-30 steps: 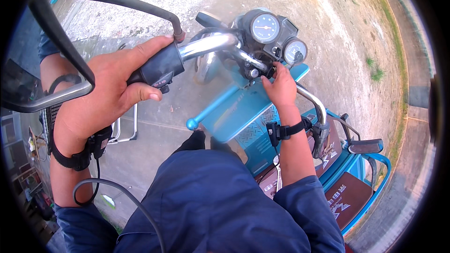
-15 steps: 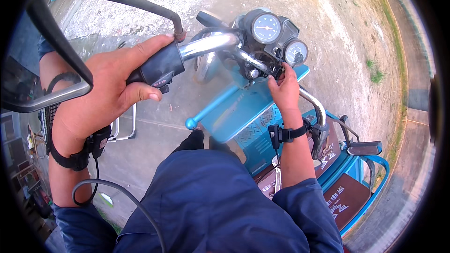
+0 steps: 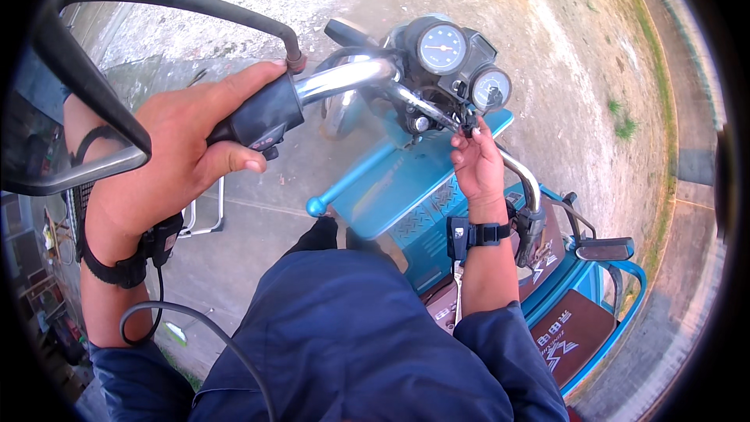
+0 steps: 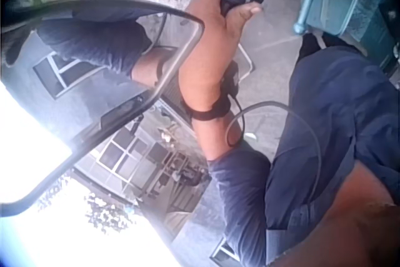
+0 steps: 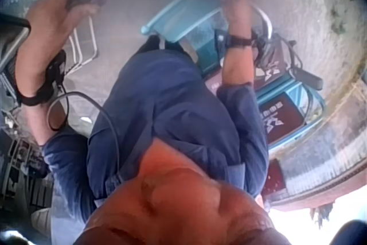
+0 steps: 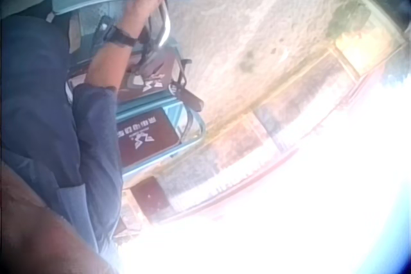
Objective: The person uses a wrench to tighten a bolt on the handlebar of a blue tricycle, then rotates the handlebars and operates a switch near the dashboard.
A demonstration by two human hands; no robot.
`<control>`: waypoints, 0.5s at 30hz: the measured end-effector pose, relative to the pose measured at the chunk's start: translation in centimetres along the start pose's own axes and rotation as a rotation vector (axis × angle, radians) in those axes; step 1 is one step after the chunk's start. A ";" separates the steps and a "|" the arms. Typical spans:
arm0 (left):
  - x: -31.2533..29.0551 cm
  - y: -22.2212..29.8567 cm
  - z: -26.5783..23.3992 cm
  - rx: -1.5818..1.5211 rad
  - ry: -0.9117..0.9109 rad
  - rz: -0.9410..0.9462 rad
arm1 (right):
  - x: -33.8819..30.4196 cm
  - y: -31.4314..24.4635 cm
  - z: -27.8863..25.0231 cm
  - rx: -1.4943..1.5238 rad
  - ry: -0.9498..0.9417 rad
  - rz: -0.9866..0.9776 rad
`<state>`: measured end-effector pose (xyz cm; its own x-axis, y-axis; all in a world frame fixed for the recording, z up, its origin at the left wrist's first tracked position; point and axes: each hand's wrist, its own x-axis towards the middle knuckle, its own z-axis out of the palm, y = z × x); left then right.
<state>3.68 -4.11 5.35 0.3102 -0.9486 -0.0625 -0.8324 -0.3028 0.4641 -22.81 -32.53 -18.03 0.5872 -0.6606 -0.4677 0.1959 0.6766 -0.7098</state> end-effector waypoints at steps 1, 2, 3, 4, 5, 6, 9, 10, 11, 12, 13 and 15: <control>0.0 0.1 0.0 -0.003 -0.013 -0.015 | -0.1 -0.1 -0.1 0.001 0.002 -0.002; 0.0 0.0 0.0 -0.003 -0.015 -0.012 | -0.2 -0.2 -0.3 0.121 -0.063 0.055; 0.0 -0.1 0.1 -0.018 -0.011 -0.011 | -0.2 -0.3 -0.4 0.241 -0.129 0.113; 0.1 -0.1 0.1 -0.033 -0.008 -0.007 | -0.1 -0.2 -0.9 0.244 -0.126 0.109; 0.1 -0.1 0.1 -0.033 -0.010 -0.003 | 0.3 0.1 -1.5 0.298 -0.174 0.127; 0.2 -0.1 0.2 -0.029 -0.005 0.001 | 0.5 0.4 -2.0 0.351 -0.223 0.144; 0.1 0.1 0.0 -0.024 -0.007 -0.007 | 1.1 0.6 -2.1 0.359 -0.213 0.192; 0.1 0.1 0.0 -0.025 -0.013 -0.018 | 1.0 0.6 -1.7 0.359 -0.212 0.193; 0.1 0.1 0.0 -0.025 -0.014 -0.019 | 0.8 0.5 -0.9 0.301 -0.165 0.176; 0.1 0.1 -0.1 -0.015 -0.016 -0.023 | 0.6 0.4 -0.4 0.242 -0.118 0.160; 0.0 0.1 0.0 -0.005 -0.017 -0.024 | 0.5 0.3 -0.3 0.242 -0.118 0.158; -0.1 -0.1 0.2 0.005 -0.002 -0.008 | 0.3 0.2 -0.1 0.064 -0.038 0.120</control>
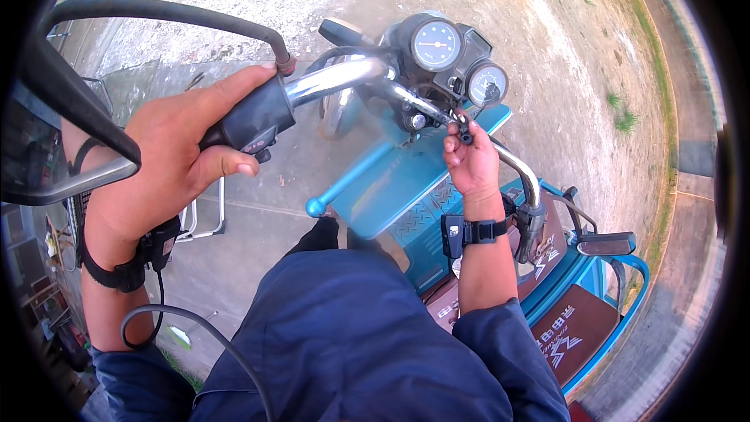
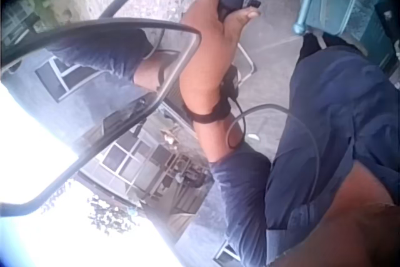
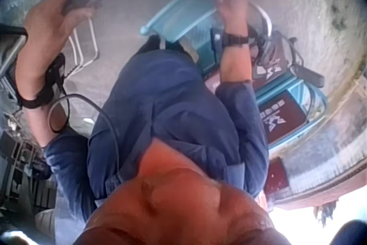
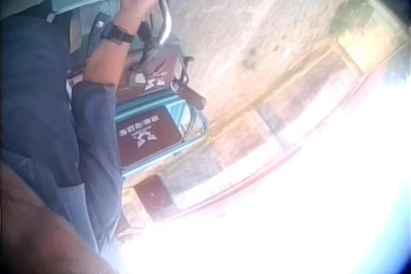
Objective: The person uses a wrench to tighten a bolt on the handlebar of a blue tricycle, then rotates the handlebars and operates a switch near the dashboard.
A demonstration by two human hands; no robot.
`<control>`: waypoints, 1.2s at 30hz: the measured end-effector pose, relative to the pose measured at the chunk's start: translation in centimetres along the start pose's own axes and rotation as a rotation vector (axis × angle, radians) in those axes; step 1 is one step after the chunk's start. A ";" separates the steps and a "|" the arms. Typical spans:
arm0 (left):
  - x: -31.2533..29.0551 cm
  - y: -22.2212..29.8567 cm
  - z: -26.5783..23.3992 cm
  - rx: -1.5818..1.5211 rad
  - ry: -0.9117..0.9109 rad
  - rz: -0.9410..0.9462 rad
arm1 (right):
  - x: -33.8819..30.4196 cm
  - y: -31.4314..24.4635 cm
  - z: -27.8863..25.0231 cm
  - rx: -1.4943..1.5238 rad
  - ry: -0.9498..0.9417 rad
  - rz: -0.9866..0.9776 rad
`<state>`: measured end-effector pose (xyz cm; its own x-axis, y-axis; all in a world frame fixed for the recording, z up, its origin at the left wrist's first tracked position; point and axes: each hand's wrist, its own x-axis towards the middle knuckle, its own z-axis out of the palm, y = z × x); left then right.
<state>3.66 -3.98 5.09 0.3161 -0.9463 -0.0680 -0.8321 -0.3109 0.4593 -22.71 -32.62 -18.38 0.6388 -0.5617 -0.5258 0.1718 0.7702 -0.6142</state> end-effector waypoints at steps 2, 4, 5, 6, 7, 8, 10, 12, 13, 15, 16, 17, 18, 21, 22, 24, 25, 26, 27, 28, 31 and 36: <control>0.1 0.0 0.0 0.008 0.010 0.014 | 0.1 0.0 0.2 -0.215 0.082 -0.082; 0.1 0.1 -0.1 0.009 0.007 0.004 | 0.3 0.1 0.4 -0.430 0.161 -0.163; 0.1 0.1 -0.1 0.009 0.007 0.003 | 0.5 0.2 0.5 -0.578 0.195 -0.233; 0.1 0.0 0.0 0.017 0.013 0.012 | 0.7 0.2 0.6 -0.727 0.228 -0.304; 0.1 0.0 0.0 0.025 0.020 0.021 | 0.8 0.2 0.5 -0.727 0.228 -0.303; 0.0 0.0 0.0 0.024 0.019 0.021 | 0.9 0.3 0.5 -0.868 0.241 -0.345; 0.0 0.2 0.0 0.017 0.013 0.003 | 1.2 0.4 0.3 -1.009 0.253 -0.385; 0.1 0.2 0.0 0.012 0.009 -0.005 | 1.4 0.5 0.3 -0.984 0.269 -0.425; 0.1 0.3 -0.1 0.008 0.006 -0.011 | 1.5 0.6 0.1 -0.985 0.269 -0.424; 0.2 0.4 -0.1 0.002 0.006 -0.008 | 1.9 0.8 -0.4 -0.815 0.280 -0.436; 0.1 0.3 -0.1 -0.002 0.008 -0.008 | 1.9 0.7 -0.5 -0.816 0.278 -0.435; 0.1 0.3 0.0 -0.002 0.009 -0.010 | 1.8 0.7 -0.6 -0.771 0.269 -0.425; 0.0 0.2 0.0 -0.005 0.015 -0.011 | 1.8 0.6 -0.7 -0.726 0.260 -0.416; 0.0 0.1 0.1 -0.015 0.019 -0.011 | 1.6 0.6 0.2 -0.669 0.286 -0.411; 0.0 0.0 0.1 -0.019 0.017 -0.011 | 1.6 0.5 0.3 -0.671 0.286 -0.411; 0.1 0.0 0.1 -0.015 0.013 -0.008 | 1.5 0.3 0.5 -0.761 0.313 -0.390; 0.0 0.0 0.0 -0.010 0.009 -0.004 | 1.5 0.3 0.4 -0.762 0.311 -0.389; 0.0 0.0 0.0 -0.011 0.010 -0.006 | 1.7 0.3 0.3 -0.808 0.308 -0.399; 0.1 0.0 0.0 -0.009 0.002 -0.011 | 1.8 0.4 0.2 -0.853 0.305 -0.408; 0.1 0.0 -0.1 -0.008 -0.006 -0.015 | 2.1 0.4 -0.1 -0.855 0.304 -0.408; 0.1 -0.1 -0.1 -0.002 -0.004 0.006 | 3.1 0.7 -1.4 -0.964 0.305 -0.462; 0.1 -0.2 -0.1 -0.017 -0.005 0.016 | 3.9 1.1 -1.6 -1.130 0.376 -0.579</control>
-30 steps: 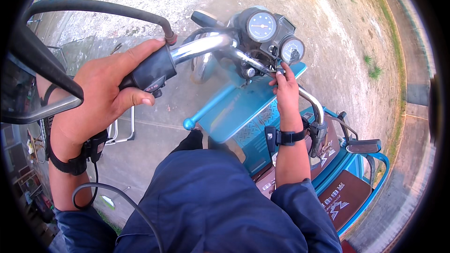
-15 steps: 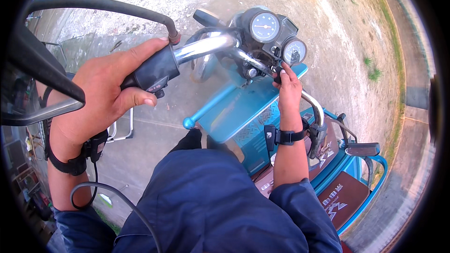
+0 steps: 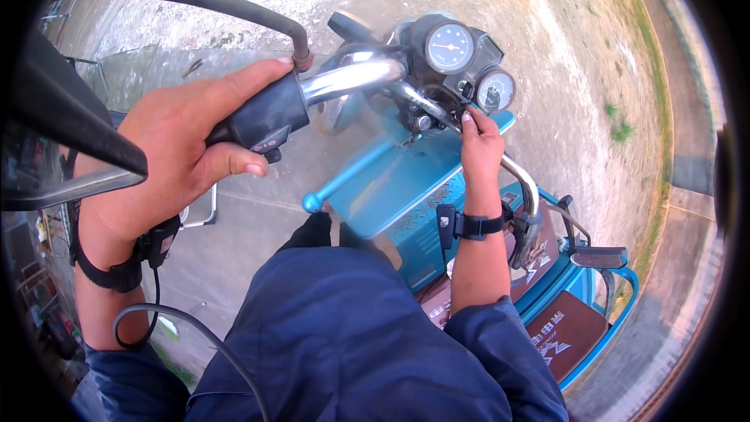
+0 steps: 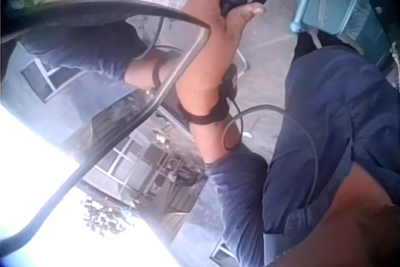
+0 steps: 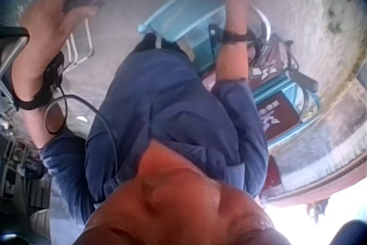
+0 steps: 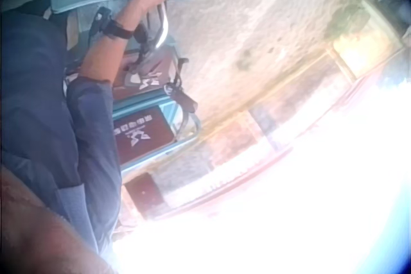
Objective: The person uses a wrench to tighten a bolt on the handlebar of a blue tricycle, then rotates the handlebars and operates a switch near the dashboard.
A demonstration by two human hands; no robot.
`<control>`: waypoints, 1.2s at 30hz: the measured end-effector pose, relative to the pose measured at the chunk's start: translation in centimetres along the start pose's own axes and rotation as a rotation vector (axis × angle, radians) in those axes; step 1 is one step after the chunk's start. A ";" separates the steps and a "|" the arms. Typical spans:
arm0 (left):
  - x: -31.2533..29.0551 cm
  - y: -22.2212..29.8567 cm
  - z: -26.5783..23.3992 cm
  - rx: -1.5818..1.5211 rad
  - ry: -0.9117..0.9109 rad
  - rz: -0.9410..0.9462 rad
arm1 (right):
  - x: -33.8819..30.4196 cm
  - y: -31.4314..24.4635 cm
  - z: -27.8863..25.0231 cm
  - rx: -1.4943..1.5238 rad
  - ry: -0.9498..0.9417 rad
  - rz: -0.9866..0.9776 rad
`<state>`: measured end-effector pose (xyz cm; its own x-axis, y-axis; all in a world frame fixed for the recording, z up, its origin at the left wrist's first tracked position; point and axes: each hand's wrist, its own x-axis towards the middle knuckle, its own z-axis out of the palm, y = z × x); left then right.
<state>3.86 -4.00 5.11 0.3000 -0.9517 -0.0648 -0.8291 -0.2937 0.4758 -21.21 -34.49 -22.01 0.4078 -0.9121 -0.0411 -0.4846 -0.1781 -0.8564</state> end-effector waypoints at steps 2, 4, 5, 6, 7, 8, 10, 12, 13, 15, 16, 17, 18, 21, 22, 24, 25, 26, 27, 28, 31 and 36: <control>0.1 0.1 -0.1 -0.005 -0.016 -0.005 | 0.1 0.3 0.1 -0.007 0.007 0.006; 0.1 0.1 -0.1 -0.027 -0.034 -0.015 | 0.2 0.2 0.3 -0.013 0.013 0.013; 0.0 0.0 -0.1 -0.029 -0.034 -0.018 | 0.1 -0.2 0.4 -0.020 0.029 -0.014; 0.0 -0.1 -0.1 -0.029 -0.035 -0.014 | 0.0 -0.4 0.5 -0.027 0.045 -0.041; 0.0 -0.1 -0.2 -0.028 -0.035 -0.007 | 0.0 -0.4 0.6 -0.029 0.046 -0.042; 0.0 -0.1 -0.2 -0.030 -0.035 -0.007 | 0.0 -0.4 0.6 -0.025 0.048 -0.042; 0.0 0.0 -0.2 -0.036 -0.044 -0.026 | 0.0 -0.6 0.6 -0.022 0.051 -0.042; 0.0 -0.1 -0.1 -0.030 -0.041 -0.019 | -0.1 -0.9 0.5 -0.017 0.045 -0.017; 0.1 -0.1 -0.1 -0.023 -0.038 -0.012 | -0.2 -1.0 0.5 -0.017 0.047 -0.017; 0.1 -0.1 -0.1 -0.023 -0.040 -0.012 | -0.5 -1.1 0.4 -0.061 0.033 -0.055; 0.1 -0.1 -0.2 -0.022 -0.041 -0.015 | -0.5 -1.1 0.4 -0.060 0.034 -0.056; 0.1 -0.1 -0.2 -0.021 -0.041 -0.014 | -0.6 -1.1 0.5 -0.076 0.043 -0.062; 0.1 0.0 -0.2 -0.020 -0.047 -0.019 | -0.6 -1.1 0.5 -0.092 0.052 -0.068; 0.1 -0.1 -0.3 -0.018 -0.052 -0.024 | -0.5 -1.3 0.2 -0.164 0.066 -0.070; 0.0 -0.2 -0.3 -0.019 -0.051 -0.022 | -0.5 -1.3 0.0 -0.164 0.067 -0.070; 0.0 -0.4 -0.1 -0.020 -0.037 -0.010 | -0.4 -1.4 -0.2 -0.145 0.037 -0.058; 0.0 -0.4 0.0 -0.021 -0.023 0.003 | -0.5 -1.5 -0.3 -0.145 0.037 -0.058; 0.1 -0.4 0.0 -0.021 -0.023 0.003 | -0.5 -1.7 -0.4 -0.154 0.025 -0.048; 0.1 -0.3 -0.1 -0.015 -0.034 -0.010 | -0.5 -2.0 -0.5 -0.162 0.012 -0.038; 0.1 -0.2 -0.2 -0.009 -0.045 -0.022 | -0.5 -2.4 -0.6 -0.162 0.012 -0.037; 0.0 -0.3 -0.1 -0.005 -0.042 -0.021 | -0.7 -3.5 -0.8 -0.152 -0.021 0.032; 0.1 -0.2 -0.1 0.013 -0.033 -0.015 | -0.6 -4.1 -0.8 -0.317 0.003 -0.092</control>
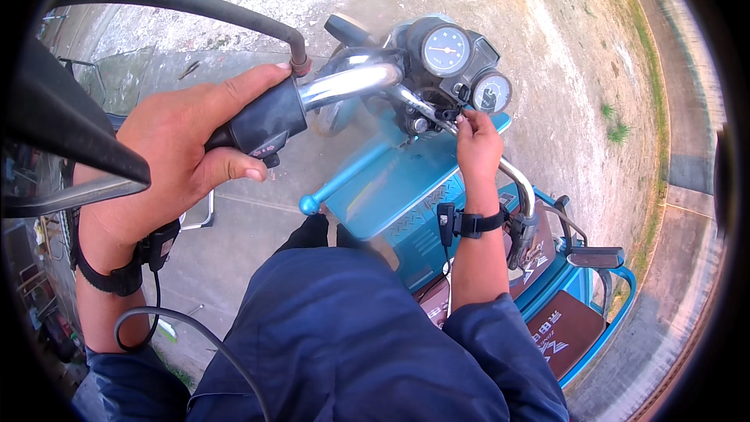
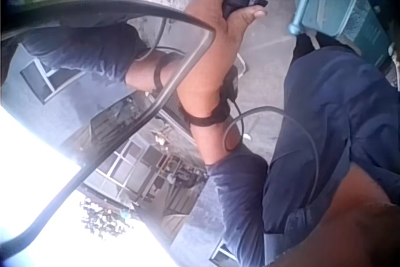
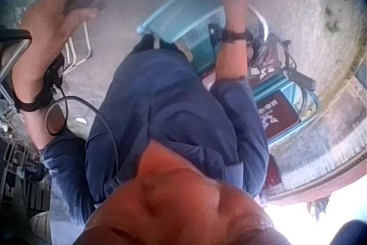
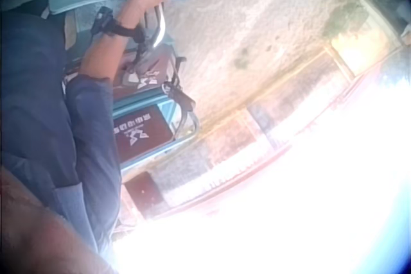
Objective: The person uses a wrench to tighten a bolt on the handlebar of a blue tricycle, then rotates the handlebars and operates a switch near the dashboard.
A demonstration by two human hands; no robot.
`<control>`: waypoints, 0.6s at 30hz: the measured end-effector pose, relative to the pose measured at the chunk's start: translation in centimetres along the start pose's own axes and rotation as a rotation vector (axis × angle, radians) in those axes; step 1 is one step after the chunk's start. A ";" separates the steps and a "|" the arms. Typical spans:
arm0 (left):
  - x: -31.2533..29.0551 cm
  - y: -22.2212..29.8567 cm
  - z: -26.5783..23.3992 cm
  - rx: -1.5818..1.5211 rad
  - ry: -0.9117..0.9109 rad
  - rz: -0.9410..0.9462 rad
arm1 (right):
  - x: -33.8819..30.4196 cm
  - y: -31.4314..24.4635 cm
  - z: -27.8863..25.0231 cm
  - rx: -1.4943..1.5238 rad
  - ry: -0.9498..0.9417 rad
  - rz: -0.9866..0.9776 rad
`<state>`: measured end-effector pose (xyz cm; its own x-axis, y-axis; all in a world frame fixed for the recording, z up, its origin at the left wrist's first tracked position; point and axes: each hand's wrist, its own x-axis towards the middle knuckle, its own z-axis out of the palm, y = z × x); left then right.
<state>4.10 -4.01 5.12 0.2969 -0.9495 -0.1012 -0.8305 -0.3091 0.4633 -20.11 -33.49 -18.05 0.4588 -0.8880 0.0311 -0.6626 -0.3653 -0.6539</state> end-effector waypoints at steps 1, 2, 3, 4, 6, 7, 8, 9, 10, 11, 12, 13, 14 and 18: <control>0.0 0.1 0.0 0.007 -0.008 -0.010 | 0.1 -0.2 -0.1 0.000 0.000 0.000; 0.1 0.1 0.0 0.007 -0.008 -0.009 | 0.2 -0.4 -0.3 -0.054 -0.003 -0.021; 0.1 0.2 0.0 0.005 -0.010 -0.017 | 0.2 -0.6 -0.4 -0.108 -0.005 -0.042; 0.1 0.2 0.0 0.004 -0.011 -0.026 | 0.3 -0.6 -0.4 -0.107 -0.006 -0.043; 0.0 0.1 0.1 0.004 -0.003 -0.018 | 0.6 -0.6 -0.4 -0.214 0.006 -0.118; 0.0 0.0 0.1 0.004 0.005 -0.006 | 0.8 -0.7 -0.3 -0.214 0.008 -0.117; 0.0 0.1 0.1 0.005 0.005 -0.004 | 0.9 -0.9 -0.3 -0.285 0.000 -0.120; 0.1 0.1 0.1 0.006 0.006 -0.004 | 1.1 -1.1 -0.2 -0.356 -0.008 -0.122; 0.1 0.1 0.1 0.007 0.006 -0.005 | 1.2 -1.3 -0.1 -0.356 -0.007 -0.122; 0.1 0.2 0.1 0.007 0.006 -0.004 | 1.3 -1.5 -0.1 -0.387 -0.011 -0.117; 0.1 0.2 0.0 0.005 0.001 -0.008 | 1.4 -1.7 0.0 -0.418 -0.014 -0.112; 0.1 0.2 -0.1 0.003 -0.005 -0.014 | 1.4 -1.7 0.0 -0.416 -0.014 -0.112; 0.1 0.2 -0.1 0.004 -0.005 -0.014 | 1.4 -1.7 0.0 -0.433 -0.015 -0.111; 0.2 0.4 -0.2 -0.007 -0.007 -0.013 | 1.3 -0.6 0.5 -0.347 0.063 -0.175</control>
<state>3.94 -4.26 5.47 0.3045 -0.9457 -0.1132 -0.8233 -0.3211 0.4680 -18.81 -34.31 -18.04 0.5526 -0.8153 0.1729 -0.7434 -0.5760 -0.3400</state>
